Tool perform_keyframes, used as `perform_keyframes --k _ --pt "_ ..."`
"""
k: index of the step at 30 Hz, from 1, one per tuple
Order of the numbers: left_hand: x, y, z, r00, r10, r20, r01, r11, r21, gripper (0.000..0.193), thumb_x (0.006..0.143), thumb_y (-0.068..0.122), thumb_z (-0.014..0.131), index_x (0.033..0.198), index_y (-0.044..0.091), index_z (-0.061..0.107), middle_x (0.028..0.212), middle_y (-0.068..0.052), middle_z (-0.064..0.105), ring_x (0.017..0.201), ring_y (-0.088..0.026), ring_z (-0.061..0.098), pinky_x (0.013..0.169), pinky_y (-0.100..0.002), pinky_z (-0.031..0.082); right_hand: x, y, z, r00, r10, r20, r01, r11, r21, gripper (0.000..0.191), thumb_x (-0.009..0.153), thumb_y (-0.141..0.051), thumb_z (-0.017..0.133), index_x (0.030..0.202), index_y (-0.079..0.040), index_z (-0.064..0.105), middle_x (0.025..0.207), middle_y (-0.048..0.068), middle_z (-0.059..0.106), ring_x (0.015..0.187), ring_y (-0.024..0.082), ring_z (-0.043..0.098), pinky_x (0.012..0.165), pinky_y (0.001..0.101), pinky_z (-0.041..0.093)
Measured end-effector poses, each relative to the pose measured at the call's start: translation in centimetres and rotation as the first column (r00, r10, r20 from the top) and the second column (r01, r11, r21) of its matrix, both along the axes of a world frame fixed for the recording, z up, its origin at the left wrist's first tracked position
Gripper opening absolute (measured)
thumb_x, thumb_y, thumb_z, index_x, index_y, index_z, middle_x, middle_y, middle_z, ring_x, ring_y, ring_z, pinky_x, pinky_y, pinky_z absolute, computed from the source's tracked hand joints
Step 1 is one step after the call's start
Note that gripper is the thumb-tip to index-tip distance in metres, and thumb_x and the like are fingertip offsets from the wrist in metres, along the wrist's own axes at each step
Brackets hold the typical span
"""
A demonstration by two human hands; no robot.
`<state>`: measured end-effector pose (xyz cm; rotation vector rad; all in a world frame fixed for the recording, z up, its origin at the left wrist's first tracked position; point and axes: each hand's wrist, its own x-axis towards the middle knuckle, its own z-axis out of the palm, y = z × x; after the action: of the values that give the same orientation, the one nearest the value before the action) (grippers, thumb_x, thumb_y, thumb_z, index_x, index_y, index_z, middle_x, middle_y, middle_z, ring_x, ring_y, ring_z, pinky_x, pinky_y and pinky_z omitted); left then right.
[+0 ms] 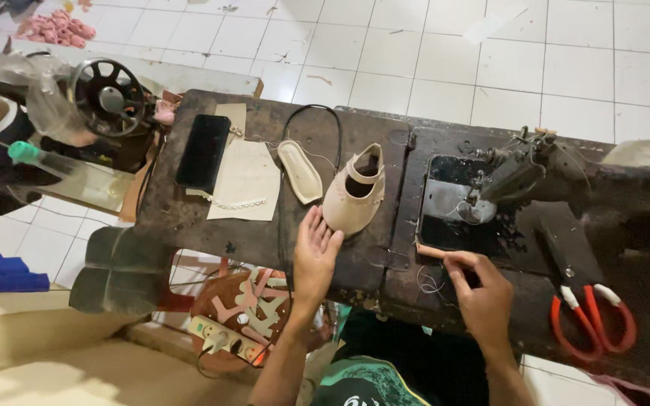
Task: The person sews a beige shoe upper using a manual sewing machine, guiding the material under the needle and trimming excess thread with scissors. The person then inspects the stitched shoe and prepares another shoe upper for sewing.
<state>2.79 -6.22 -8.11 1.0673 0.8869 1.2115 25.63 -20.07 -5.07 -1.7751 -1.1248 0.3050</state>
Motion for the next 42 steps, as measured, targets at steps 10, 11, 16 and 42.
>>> perform_keyframes --k 10,11,16,42 --pt "0.1 1.8 2.8 0.998 -0.015 0.059 0.02 0.996 -0.083 0.05 0.092 0.002 0.073 0.135 -0.013 0.052 0.123 -0.016 0.066 0.109 -0.018 0.067 0.095 -0.028 0.054 -0.2 2.1 1.6 0.928 0.021 -0.373 -0.04 0.998 -0.043 0.025 0.096 -0.011 0.07 0.12 -0.006 0.072 0.102 0.005 0.077 0.093 0.013 0.071 0.083 0.0289 0.055" --pt "-0.3 2.3 3.6 0.999 -0.031 0.015 0.032 0.998 -0.054 0.046 0.092 0.003 0.073 0.132 -0.012 0.057 0.119 -0.013 0.067 0.102 -0.016 0.068 0.088 -0.027 0.055 0.1 2.7 2.3 0.954 0.104 -0.28 -0.096 0.994 0.043 0.028 0.096 -0.013 0.07 0.124 -0.005 0.069 0.108 0.007 0.074 0.099 0.014 0.069 0.089 0.0295 0.054" --pt "-1.9 3.8 7.4 0.898 -0.4 -0.184 0.401 0.916 -0.035 0.038 0.098 0.011 0.072 0.133 -0.004 0.069 0.108 -0.011 0.074 0.089 -0.011 0.068 0.076 -0.025 0.056 1.3 5.4 4.5 0.947 0.309 0.092 -0.321 0.929 0.184 0.05 0.098 -0.026 0.068 0.139 0.0 0.057 0.132 0.012 0.064 0.12 0.019 0.062 0.104 0.0334 0.048" --pt "5.0 -1.9 -0.3 0.59 -0.104 0.8 0.558 0.769 -0.311 0.052 0.101 0.039 0.06 0.132 -0.002 0.059 0.121 -0.012 0.072 0.109 -0.021 0.07 0.098 -0.035 0.059 0.5 8.4 -2.0 -0.366 0.297 -0.882 -0.189 0.904 0.383 0.039 0.111 -0.035 0.053 0.111 0.001 0.069 0.097 0.013 0.074 0.091 0.025 0.072 0.089 0.0443 0.059"
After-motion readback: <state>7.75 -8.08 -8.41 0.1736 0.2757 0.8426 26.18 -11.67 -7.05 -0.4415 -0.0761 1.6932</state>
